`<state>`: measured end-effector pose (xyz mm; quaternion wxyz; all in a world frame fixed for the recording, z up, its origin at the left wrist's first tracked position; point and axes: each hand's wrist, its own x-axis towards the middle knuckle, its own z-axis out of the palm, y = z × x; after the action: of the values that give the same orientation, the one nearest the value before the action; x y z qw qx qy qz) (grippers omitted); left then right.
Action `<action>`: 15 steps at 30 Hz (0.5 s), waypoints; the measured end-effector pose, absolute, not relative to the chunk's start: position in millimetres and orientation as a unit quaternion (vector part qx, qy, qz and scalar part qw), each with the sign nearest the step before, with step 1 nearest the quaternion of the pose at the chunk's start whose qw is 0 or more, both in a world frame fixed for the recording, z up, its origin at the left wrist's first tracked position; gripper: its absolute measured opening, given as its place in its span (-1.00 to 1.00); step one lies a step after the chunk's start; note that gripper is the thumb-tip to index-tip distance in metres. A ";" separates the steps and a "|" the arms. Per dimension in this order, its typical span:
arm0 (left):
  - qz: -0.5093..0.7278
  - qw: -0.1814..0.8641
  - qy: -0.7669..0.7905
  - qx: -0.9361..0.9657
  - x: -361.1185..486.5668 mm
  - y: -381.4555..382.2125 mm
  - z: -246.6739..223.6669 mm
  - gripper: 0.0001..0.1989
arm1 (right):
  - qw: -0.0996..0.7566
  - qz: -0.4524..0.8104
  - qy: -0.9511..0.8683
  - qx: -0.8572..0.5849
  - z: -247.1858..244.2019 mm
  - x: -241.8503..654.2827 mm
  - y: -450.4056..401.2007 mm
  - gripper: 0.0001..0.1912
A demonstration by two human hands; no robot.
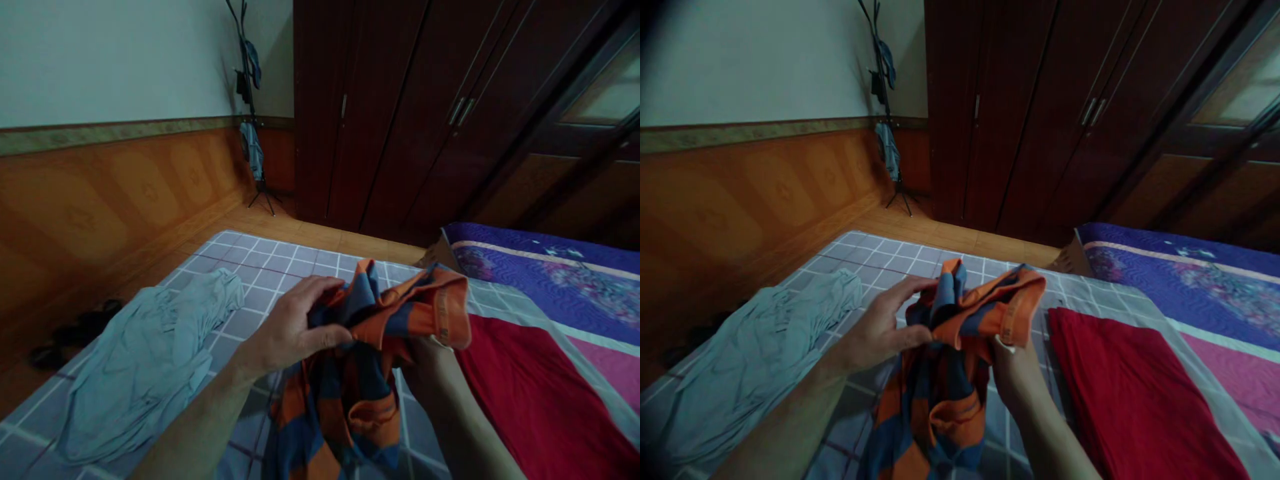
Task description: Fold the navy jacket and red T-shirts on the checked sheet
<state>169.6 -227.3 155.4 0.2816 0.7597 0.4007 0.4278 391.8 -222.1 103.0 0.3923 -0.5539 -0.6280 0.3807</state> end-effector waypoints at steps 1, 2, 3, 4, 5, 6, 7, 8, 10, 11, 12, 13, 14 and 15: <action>0.393 0.325 0.395 0.764 172.4 -226.3 152.5 -0.44 | 0.450 0.458 -0.580 -0.502 111.8 385.9 -223.2 -0.59; 0.367 0.364 0.398 0.758 175.2 -224.7 148.7 -0.40 | 0.492 0.516 -0.528 -0.462 120.3 380.1 -223.9 -0.60; 0.354 0.402 0.400 0.744 177.8 -222.7 144.3 -0.45 | 0.520 0.563 -0.477 -0.430 127.9 375.3 -224.0 -0.63; 0.354 0.441 0.395 0.724 180.2 -220.2 139.8 -0.55 | 0.538 0.604 -0.427 -0.404 134.3 372.3 -223.3 -0.67; 0.362 0.481 0.380 0.702 182.1 -217.7 135.6 -0.64 | 0.544 0.628 -0.394 -0.392 139.2 371.5 -222.0 -0.71; 0.376 0.516 0.363 0.679 183.7 -215.2 132.0 -0.68 | 0.542 0.645 -0.372 -0.390 142.5 372.9 -220.2 -0.72; 0.390 0.541 0.349 0.658 185.0 -212.9 129.1 -0.69 | 0.533 0.659 -0.359 -0.391 144.5 376.1 -218.2 -0.72; 0.401 0.552 0.344 0.645 186.3 -211.2 127.0 -0.70 | 0.522 0.672 -0.350 -0.391 145.3 380.3 -216.5 -0.70; 0.411 0.538 0.358 0.643 189.5 -209.4 124.8 -0.73 | 0.504 0.692 -0.345 -0.384 145.5 388.6 -215.3 -0.67; 0.414 0.527 0.365 0.646 191.5 -209.3 124.3 -0.74 | 0.497 0.696 -0.354 -0.380 145.9 391.3 -216.2 -0.67; 0.419 0.522 0.367 0.646 193.7 -209.6 123.9 -0.74 | 0.491 0.692 -0.370 -0.378 147.0 392.6 -218.4 -0.68; 0.425 0.526 0.367 0.639 196.0 -210.2 123.4 -0.73 | 0.488 0.682 -0.393 -0.378 148.9 392.6 -221.5 -0.72; 0.431 0.536 0.369 0.625 198.2 -210.9 122.6 -0.72 | 0.484 0.669 -0.419 -0.377 151.8 391.7 -225.4 -0.76; 0.440 0.545 0.377 0.607 200.2 -211.3 121.2 -0.71 | 0.480 0.656 -0.446 -0.375 155.3 390.2 -229.8 -0.79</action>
<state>200.2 -211.3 121.2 0.5446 0.6066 0.3765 0.4400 390.2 -229.8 155.3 0.4796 -0.3746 -0.4459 0.6564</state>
